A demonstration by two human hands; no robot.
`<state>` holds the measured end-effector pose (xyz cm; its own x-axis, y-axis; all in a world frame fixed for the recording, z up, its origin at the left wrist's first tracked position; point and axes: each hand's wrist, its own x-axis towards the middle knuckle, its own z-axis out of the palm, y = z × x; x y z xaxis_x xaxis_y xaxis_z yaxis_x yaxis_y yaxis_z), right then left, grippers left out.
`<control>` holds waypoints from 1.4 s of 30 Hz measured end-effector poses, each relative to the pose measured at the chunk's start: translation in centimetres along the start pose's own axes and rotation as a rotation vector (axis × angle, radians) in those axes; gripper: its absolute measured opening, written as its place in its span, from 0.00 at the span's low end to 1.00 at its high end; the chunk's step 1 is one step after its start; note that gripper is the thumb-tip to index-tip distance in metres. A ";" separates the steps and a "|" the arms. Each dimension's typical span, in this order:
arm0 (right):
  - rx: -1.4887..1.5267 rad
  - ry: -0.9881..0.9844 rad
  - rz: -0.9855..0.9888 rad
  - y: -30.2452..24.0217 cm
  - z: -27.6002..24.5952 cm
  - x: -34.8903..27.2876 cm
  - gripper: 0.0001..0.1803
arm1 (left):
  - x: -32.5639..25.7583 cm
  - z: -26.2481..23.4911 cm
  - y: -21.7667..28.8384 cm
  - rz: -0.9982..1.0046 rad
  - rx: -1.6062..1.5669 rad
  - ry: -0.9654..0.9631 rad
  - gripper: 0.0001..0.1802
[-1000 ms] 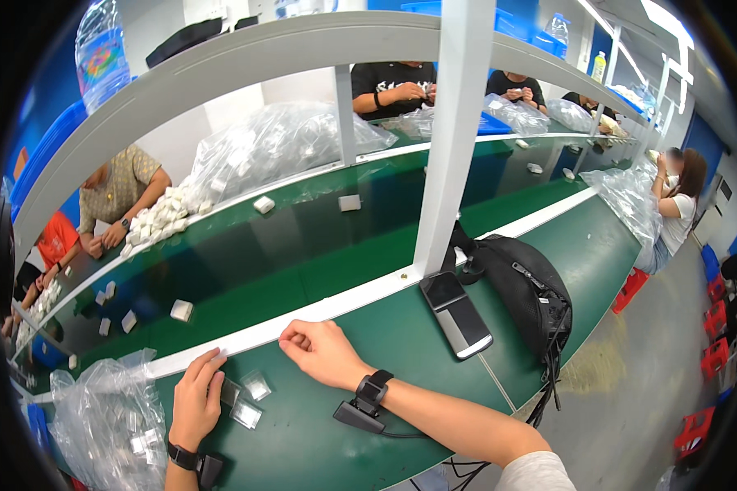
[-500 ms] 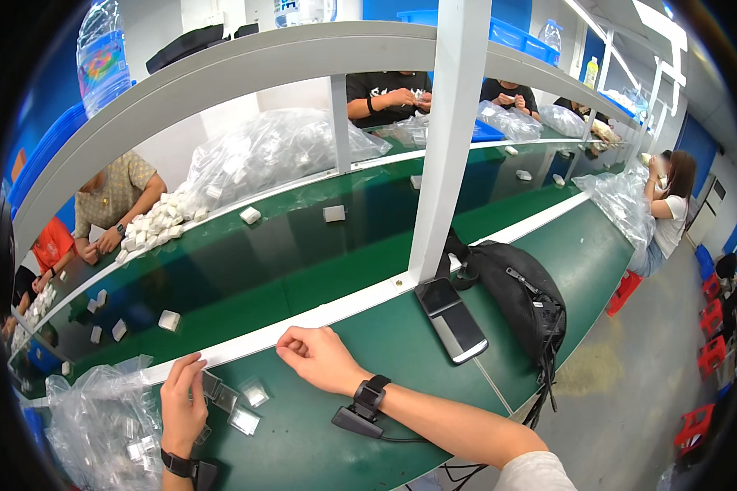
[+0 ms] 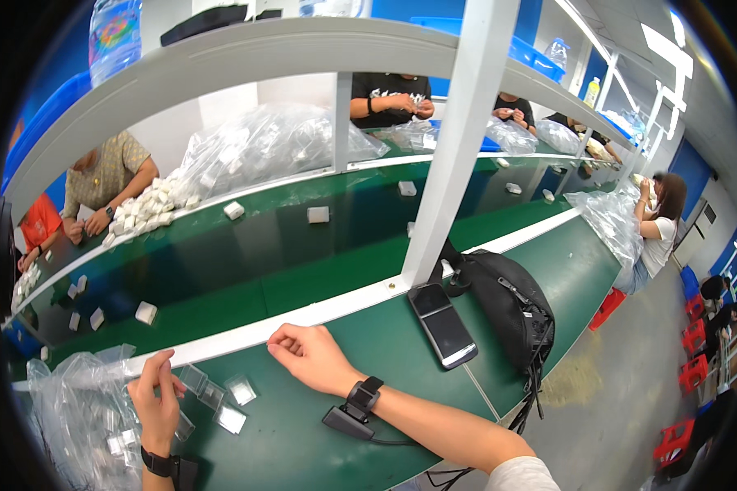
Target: Assemble small electronic parts and place them into plastic containers on a production line.
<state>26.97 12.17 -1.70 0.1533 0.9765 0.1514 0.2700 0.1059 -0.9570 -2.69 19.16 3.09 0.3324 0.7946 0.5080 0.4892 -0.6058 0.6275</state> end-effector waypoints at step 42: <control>0.084 0.019 0.079 -0.3 -0.4 0.0 0.09 | 1.9 -4.5 1.8 -0.170 0.432 -0.591 0.43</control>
<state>27.31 12.07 -1.28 0.1895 0.9787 0.0787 0.1757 0.0451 -0.9834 -4.77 19.38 7.80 0.5420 0.8387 -0.0532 0.8048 -0.4998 0.3201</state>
